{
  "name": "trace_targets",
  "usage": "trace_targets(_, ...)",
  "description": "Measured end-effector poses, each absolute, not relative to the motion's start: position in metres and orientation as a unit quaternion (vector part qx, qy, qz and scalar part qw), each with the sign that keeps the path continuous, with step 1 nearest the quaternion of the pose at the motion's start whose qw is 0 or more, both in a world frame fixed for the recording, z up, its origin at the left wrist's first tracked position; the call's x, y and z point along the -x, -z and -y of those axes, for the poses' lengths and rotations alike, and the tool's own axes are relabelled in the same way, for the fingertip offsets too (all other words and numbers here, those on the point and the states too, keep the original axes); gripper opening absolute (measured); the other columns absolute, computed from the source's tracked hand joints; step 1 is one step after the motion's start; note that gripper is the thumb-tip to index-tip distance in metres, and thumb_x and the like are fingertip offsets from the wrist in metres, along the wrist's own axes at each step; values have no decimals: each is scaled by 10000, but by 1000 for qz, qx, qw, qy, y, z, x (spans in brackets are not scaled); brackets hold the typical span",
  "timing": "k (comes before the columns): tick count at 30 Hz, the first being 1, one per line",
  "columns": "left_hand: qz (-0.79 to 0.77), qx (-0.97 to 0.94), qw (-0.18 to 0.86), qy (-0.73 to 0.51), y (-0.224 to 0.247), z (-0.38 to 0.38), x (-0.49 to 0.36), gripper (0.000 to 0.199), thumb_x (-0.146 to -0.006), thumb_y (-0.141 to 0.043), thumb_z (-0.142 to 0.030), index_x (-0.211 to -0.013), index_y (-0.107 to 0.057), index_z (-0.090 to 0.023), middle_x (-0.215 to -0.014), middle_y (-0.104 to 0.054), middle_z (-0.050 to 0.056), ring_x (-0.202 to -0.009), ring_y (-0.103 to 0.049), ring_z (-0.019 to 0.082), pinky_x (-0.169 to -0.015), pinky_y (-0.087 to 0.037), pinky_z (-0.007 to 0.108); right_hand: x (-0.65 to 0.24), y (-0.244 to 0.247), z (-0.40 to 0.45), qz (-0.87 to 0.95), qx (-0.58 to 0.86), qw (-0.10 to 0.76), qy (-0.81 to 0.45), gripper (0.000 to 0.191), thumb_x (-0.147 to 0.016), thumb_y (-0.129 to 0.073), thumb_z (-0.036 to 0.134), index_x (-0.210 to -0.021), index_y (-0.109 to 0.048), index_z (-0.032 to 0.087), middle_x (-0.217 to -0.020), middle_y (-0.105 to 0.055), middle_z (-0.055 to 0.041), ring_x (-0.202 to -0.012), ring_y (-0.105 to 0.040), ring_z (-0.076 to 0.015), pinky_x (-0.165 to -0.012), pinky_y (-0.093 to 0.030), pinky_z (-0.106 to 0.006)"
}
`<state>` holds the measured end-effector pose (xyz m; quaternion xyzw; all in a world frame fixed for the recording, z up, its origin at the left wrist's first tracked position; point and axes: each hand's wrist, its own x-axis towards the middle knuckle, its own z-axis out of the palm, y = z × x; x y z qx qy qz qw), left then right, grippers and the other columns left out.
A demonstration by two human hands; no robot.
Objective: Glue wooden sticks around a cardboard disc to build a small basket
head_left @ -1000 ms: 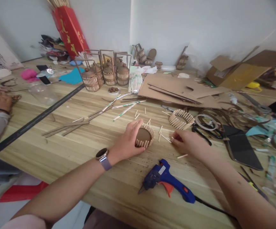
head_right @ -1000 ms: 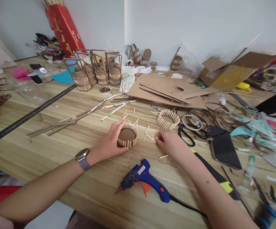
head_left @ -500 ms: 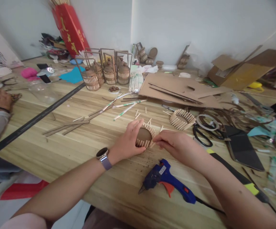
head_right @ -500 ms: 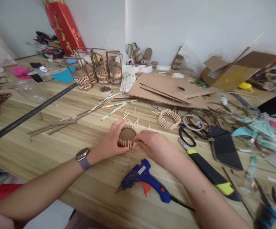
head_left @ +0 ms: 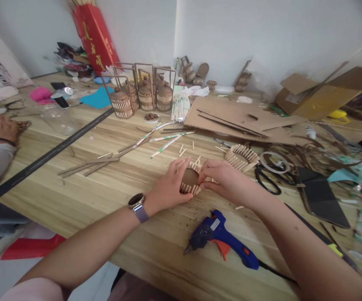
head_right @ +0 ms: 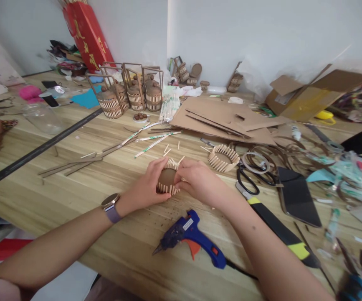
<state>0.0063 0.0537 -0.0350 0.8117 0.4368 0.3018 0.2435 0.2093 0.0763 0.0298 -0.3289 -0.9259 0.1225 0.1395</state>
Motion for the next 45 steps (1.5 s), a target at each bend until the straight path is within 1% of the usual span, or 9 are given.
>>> trace_targets(5,-433,-810,253,-304,34,-53,-6,1006,-703,-747,-208,-1501,-138,-274,-1483,-264,154,-1411,-295,336,-1141,-328,561,-209,-28,-74,931,316,143,-114,94,-828,-652,103,-778,-682,176,-834,-638,-44,-811,-590,-186,-742,-444,-307)
trace_targets(8,-436,-811,250,-299,32,-52,-7,999,-703,-748,-205,-1500,-146,-248,-1476,-273,163,-1412,-295,324,-1153,-322,542,-207,-28,-73,933,315,136,-108,110,-836,-632,94,-774,-681,171,-861,-649,-59,-833,-596,-196,-765,-449,-321)
trace_targets(14,-440,-811,247,-296,32,-53,-7,1002,-700,-748,-202,-1502,-150,-252,-1481,-275,160,-1414,-290,325,-1155,-315,544,-203,-31,-67,937,331,84,-77,78,-866,-621,146,-825,-684,164,-954,-667,-90,-919,-616,-234,-821,-441,-373)
trace_targets(17,-436,-813,247,-297,33,-53,-7,1012,-696,-747,-193,-1503,-140,-247,-1477,-272,165,-1415,-286,327,-1160,-303,547,-202,-31,-64,935,344,62,-57,47,-840,-648,140,-878,-670,158,-986,-662,-89,-953,-613,-251,-839,-434,-389)
trace_targets(21,-433,-811,252,-301,32,-53,-7,1014,-695,-744,-189,-1504,-137,-250,-1470,-275,164,-1411,-288,334,-1157,-302,555,-200,-30,-61,932,360,39,-25,173,-804,-694,167,-972,-657,152,-991,-661,-88,-957,-595,-268,-818,-434,-392)
trace_targets(27,-428,-813,251,-305,33,-53,-6,1032,-700,-749,-177,-1506,-115,-294,-1458,-284,145,-1411,-289,335,-1155,-296,572,-197,-30,-61,937,348,12,21,52,-818,-673,174,-863,-692,155,-1017,-664,-110,-980,-568,-271,-800,-415,-373)
trace_targets(30,-427,-813,249,-306,34,-53,-6,1046,-693,-759,-172,-1507,-113,-293,-1456,-285,145,-1412,-289,332,-1159,-295,563,-195,-29,-62,938,344,5,41,36,-815,-685,192,-825,-695,159,-991,-661,-106,-957,-552,-266,-771,-396,-357)
trace_targets(39,-436,-812,248,-298,34,-53,-6,1042,-692,-766,-194,-1510,-124,-258,-1469,-271,157,-1407,-299,321,-1149,-327,534,-195,-25,-63,940,339,4,41,65,-830,-691,223,-847,-696,160,-995,-642,-104,-943,-510,-253,-772,-375,-349)
trace_targets(45,-434,-809,256,-302,32,-53,-6,1055,-691,-764,-187,-1513,-110,-281,-1456,-290,151,-1403,-302,339,-1145,-314,569,-196,-21,-62,939,337,35,55,59,-811,-702,199,-853,-691,160,-973,-641,-97,-933,-506,-247,-760,-363,-345)
